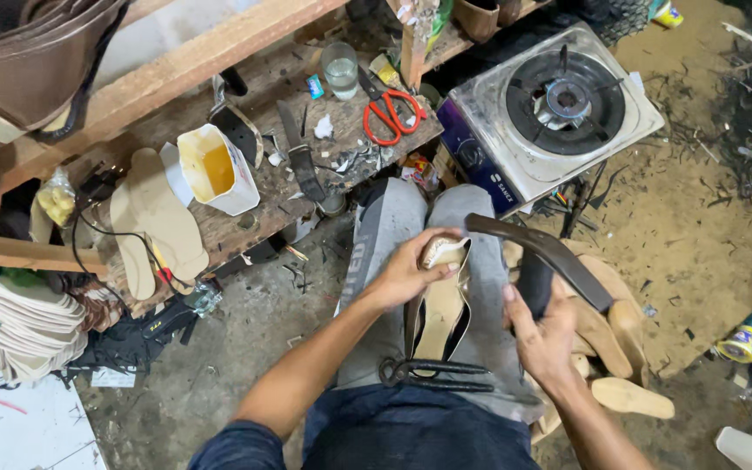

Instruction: The person assembles a shoe by attaching a black rubber sole to a beige shoe insole using a hammer and pliers. They trim excess material with scissors, then repeatedly hammer and clamp the edges to secure the sole.

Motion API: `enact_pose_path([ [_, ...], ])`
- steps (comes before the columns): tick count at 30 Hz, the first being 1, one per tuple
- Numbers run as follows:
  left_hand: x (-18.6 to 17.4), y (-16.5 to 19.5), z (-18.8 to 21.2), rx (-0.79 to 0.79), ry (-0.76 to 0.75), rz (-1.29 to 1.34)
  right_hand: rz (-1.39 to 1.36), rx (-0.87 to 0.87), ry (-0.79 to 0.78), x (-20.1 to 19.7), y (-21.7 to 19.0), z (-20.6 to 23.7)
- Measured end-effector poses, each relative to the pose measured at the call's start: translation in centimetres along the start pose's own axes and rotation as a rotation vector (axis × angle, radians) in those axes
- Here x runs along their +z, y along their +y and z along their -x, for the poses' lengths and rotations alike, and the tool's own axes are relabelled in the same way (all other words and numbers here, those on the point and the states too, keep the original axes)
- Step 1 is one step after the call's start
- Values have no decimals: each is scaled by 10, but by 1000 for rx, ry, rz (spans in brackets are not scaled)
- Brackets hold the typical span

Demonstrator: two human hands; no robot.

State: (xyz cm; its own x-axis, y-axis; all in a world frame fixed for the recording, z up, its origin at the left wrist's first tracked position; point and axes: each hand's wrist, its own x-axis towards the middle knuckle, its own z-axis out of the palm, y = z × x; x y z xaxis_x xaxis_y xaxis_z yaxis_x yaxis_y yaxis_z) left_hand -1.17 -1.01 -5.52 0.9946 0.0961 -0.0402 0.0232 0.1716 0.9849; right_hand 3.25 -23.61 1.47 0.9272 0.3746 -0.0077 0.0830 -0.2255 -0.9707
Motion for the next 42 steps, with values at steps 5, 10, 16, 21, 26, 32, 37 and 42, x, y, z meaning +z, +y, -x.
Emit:
enact_pose_path([
  [5,15,69,22,100,31,0,-152,-124,11,-30,-45,4],
  [10,15,134,19,546,198,-507,-246,-146,-31,-44,-78,3],
  [16,19,143,-3,583,270,-532,74,-193,-13,-39,-93,5],
  [21,19,135,-7,593,278,-566,202,-211,-49,-38,-85,6],
  [26,15,139,-13,587,272,-550,83,-459,-54,-17,-63,-1],
  [32,13,141,-16,512,296,-552,484,-381,37,1,-23,-14],
  [37,8,143,-20,521,359,-570,420,-476,50,16,1,-26],
  [42,2,141,-21,577,326,-575,-490,-463,-87,36,0,-26],
])
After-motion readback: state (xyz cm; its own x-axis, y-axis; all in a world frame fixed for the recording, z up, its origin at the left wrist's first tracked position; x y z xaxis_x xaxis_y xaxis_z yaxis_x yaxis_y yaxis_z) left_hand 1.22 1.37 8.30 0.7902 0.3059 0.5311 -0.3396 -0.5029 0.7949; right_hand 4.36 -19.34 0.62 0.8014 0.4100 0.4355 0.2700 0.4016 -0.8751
